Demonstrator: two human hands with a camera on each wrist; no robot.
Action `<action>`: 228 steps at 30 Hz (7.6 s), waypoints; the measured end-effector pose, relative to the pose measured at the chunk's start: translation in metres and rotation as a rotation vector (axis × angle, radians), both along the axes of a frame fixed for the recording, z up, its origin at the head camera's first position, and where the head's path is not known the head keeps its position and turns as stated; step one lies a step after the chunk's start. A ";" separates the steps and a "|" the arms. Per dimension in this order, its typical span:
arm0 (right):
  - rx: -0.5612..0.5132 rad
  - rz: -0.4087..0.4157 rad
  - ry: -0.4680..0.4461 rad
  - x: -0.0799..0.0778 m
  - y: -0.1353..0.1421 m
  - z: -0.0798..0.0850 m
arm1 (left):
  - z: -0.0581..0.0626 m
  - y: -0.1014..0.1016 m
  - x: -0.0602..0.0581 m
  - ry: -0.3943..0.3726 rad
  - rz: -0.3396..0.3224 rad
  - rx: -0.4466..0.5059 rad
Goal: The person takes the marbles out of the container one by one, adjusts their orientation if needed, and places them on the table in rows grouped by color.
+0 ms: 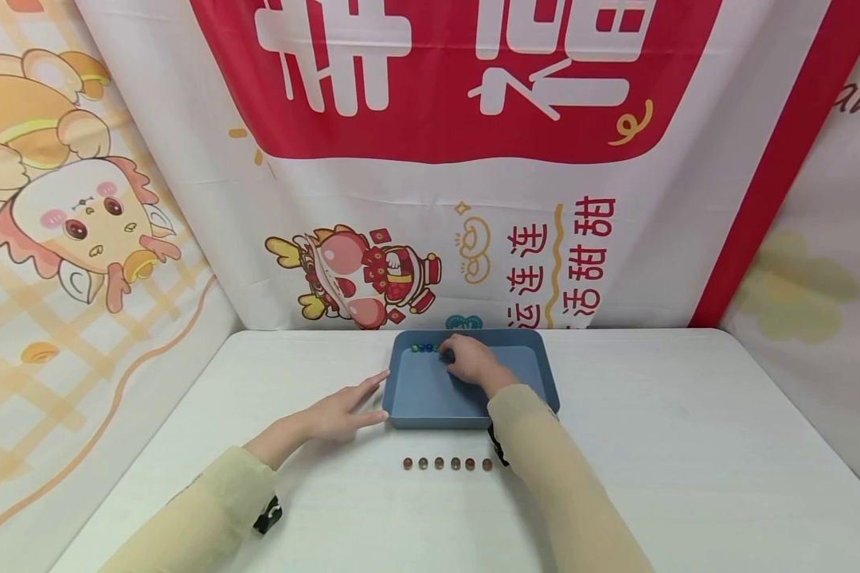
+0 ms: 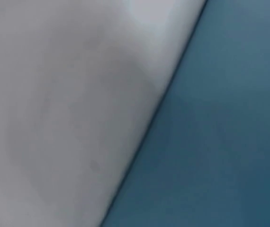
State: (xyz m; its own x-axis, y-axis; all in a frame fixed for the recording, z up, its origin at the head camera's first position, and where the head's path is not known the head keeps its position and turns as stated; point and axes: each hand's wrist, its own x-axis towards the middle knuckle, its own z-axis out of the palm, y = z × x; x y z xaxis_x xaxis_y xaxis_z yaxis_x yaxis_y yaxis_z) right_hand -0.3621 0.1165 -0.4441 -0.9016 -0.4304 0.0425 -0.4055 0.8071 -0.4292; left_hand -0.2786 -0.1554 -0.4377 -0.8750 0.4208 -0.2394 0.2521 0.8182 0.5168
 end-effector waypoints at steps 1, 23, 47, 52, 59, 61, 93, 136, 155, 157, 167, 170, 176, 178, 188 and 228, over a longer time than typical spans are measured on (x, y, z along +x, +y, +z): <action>-0.004 0.001 -0.005 0.000 0.000 0.000 | 0.000 0.000 0.000 0.000 -0.001 0.002; -0.106 0.004 -0.074 -0.001 0.008 0.004 | -0.004 0.001 -0.001 0.005 -0.011 -0.003; -0.145 0.099 0.001 0.029 0.045 0.040 | -0.001 0.000 -0.001 -0.009 -0.006 0.009; -0.181 0.167 0.024 0.039 0.057 0.041 | -0.002 0.001 -0.001 0.000 -0.005 0.011; -0.230 0.207 0.040 0.061 0.074 0.047 | -0.001 0.000 -0.001 0.005 -0.008 0.002; -0.237 0.209 0.047 0.067 0.080 0.048 | -0.001 0.000 -0.001 0.003 -0.005 0.003; -0.343 0.255 -0.148 0.160 0.118 0.013 | -0.002 -0.001 0.000 -0.004 -0.002 0.006; -0.206 0.248 -0.153 0.153 0.104 -0.007 | -0.003 0.001 -0.001 -0.008 0.012 0.005; -0.237 0.239 -0.073 0.151 0.124 0.034 | -0.002 -0.001 -0.001 -0.007 0.005 0.008; -0.242 0.242 -0.061 0.149 0.128 0.039 | -0.003 -0.001 -0.002 -0.006 0.007 0.006; -0.200 0.214 -0.104 0.124 0.143 0.064 | -0.002 -0.001 -0.001 -0.004 0.006 0.007; -0.187 0.216 -0.107 0.114 0.145 0.065 | -0.002 -0.001 -0.001 -0.008 0.008 0.004; -0.151 0.203 -0.143 0.096 0.143 0.057 | -0.004 -0.001 -0.002 -0.013 0.015 -0.003; -0.140 0.199 -0.163 0.091 0.142 0.053 | -0.004 -0.001 -0.001 -0.012 0.016 -0.002; -0.088 0.278 -0.211 0.077 0.132 0.033 | -0.003 0.000 -0.001 -0.007 0.010 0.006; 0.040 0.232 -0.187 0.066 0.128 0.029 | -0.001 0.002 0.002 -0.011 0.012 0.004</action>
State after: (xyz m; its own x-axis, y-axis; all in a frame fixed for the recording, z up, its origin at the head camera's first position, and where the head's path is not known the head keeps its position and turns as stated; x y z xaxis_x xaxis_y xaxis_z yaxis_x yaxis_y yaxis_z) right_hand -0.2958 0.2449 -0.4153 -0.7695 -0.6240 -0.1362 -0.4983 0.7199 -0.4831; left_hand -0.2769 -0.1534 -0.4385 -0.8774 0.4110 -0.2474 0.2360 0.8189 0.5232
